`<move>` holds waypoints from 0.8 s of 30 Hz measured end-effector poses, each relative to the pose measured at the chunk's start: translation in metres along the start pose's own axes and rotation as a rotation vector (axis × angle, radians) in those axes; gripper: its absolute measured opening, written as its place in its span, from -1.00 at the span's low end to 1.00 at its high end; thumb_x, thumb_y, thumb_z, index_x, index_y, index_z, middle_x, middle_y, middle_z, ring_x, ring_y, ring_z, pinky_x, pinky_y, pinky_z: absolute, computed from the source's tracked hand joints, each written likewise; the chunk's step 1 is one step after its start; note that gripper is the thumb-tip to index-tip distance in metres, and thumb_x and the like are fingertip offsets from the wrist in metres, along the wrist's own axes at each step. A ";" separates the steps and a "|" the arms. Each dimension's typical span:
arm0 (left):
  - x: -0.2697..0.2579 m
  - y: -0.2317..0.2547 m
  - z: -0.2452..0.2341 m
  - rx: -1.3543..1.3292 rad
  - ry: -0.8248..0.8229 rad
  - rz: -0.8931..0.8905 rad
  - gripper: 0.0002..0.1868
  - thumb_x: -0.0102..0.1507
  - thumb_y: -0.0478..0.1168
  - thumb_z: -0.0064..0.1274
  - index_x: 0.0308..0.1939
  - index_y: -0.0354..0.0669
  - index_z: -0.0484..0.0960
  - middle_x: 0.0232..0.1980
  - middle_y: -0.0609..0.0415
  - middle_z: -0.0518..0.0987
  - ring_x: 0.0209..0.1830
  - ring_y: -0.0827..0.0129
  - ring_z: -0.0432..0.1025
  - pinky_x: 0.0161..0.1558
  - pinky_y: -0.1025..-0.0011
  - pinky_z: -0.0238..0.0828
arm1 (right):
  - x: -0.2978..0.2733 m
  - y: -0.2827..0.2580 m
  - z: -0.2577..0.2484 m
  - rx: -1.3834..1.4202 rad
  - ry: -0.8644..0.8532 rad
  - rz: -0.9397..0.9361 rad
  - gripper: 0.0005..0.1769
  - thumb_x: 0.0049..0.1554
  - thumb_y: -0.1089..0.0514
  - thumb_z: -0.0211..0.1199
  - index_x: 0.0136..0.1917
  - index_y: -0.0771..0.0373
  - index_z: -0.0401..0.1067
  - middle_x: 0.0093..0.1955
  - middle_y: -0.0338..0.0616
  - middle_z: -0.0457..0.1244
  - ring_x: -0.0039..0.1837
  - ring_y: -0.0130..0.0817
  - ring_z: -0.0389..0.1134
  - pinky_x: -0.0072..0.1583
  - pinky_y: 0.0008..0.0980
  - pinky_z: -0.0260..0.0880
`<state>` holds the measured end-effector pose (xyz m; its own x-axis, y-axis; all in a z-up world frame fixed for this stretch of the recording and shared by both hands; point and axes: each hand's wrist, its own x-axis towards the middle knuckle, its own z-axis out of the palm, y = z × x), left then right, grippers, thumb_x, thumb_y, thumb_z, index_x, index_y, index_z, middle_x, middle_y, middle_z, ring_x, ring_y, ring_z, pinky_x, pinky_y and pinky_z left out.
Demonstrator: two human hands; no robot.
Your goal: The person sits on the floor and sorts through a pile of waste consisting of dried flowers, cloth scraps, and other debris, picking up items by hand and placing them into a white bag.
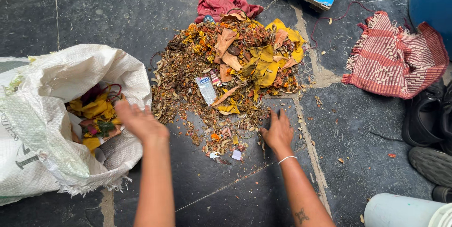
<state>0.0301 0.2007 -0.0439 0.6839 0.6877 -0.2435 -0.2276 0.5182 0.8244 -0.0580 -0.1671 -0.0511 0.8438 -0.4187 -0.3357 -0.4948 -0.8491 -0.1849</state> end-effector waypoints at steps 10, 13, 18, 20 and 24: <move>-0.138 -0.067 0.071 1.456 -1.137 0.533 -0.51 0.11 -0.21 0.28 0.14 0.12 0.61 0.41 -0.11 0.32 0.51 0.01 0.07 0.35 -0.31 -0.12 | 0.005 -0.014 0.009 -0.080 0.134 -0.171 -0.29 -0.15 0.14 0.50 0.28 0.16 0.41 0.35 0.05 0.22 0.27 0.05 0.33 0.21 0.10 0.36; -0.145 -0.072 0.087 1.573 -1.169 0.612 -0.20 0.04 -0.25 0.27 0.38 0.11 0.43 0.46 -0.12 0.23 0.44 0.03 0.10 0.33 -0.24 -0.02 | 0.013 -0.013 0.015 -0.113 0.155 -0.194 -0.43 -0.13 0.22 0.44 0.18 0.21 0.45 0.25 0.08 0.27 0.17 0.06 0.39 0.12 0.06 0.42; -0.135 -0.094 0.093 1.679 -1.204 0.880 -0.20 0.05 -0.29 0.22 0.39 0.21 0.42 0.46 -0.12 0.25 0.41 0.05 0.13 0.23 -0.15 0.03 | 0.028 -0.012 0.026 -0.175 0.166 -0.219 -0.54 -0.11 0.33 0.35 0.11 0.24 0.49 0.17 0.14 0.30 0.05 0.05 0.45 0.04 0.00 0.48; -0.129 -0.100 0.092 1.678 -1.212 0.936 -0.36 0.10 -0.29 0.19 0.28 0.17 0.53 0.45 -0.10 0.28 0.42 0.06 0.14 0.25 -0.14 0.04 | 0.033 -0.012 0.025 -0.185 0.124 -0.209 -0.53 -0.14 0.32 0.36 0.09 0.26 0.48 0.22 0.18 0.28 0.05 0.06 0.45 0.04 -0.01 0.49; -0.126 -0.099 0.090 1.568 -1.208 0.826 -0.75 0.16 -0.22 0.18 -0.07 0.00 0.73 0.36 -0.09 0.37 0.41 0.06 0.16 0.31 -0.15 0.01 | 0.035 -0.011 0.023 -0.181 0.141 -0.227 -0.54 -0.14 0.30 0.37 0.08 0.26 0.48 0.32 0.30 0.23 0.05 0.10 0.45 0.04 -0.01 0.50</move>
<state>0.0288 0.0173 -0.0485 0.8925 -0.4293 0.1380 -0.4501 -0.8289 0.3321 -0.0280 -0.1649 -0.0823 0.9550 -0.2421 -0.1713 -0.2568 -0.9640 -0.0691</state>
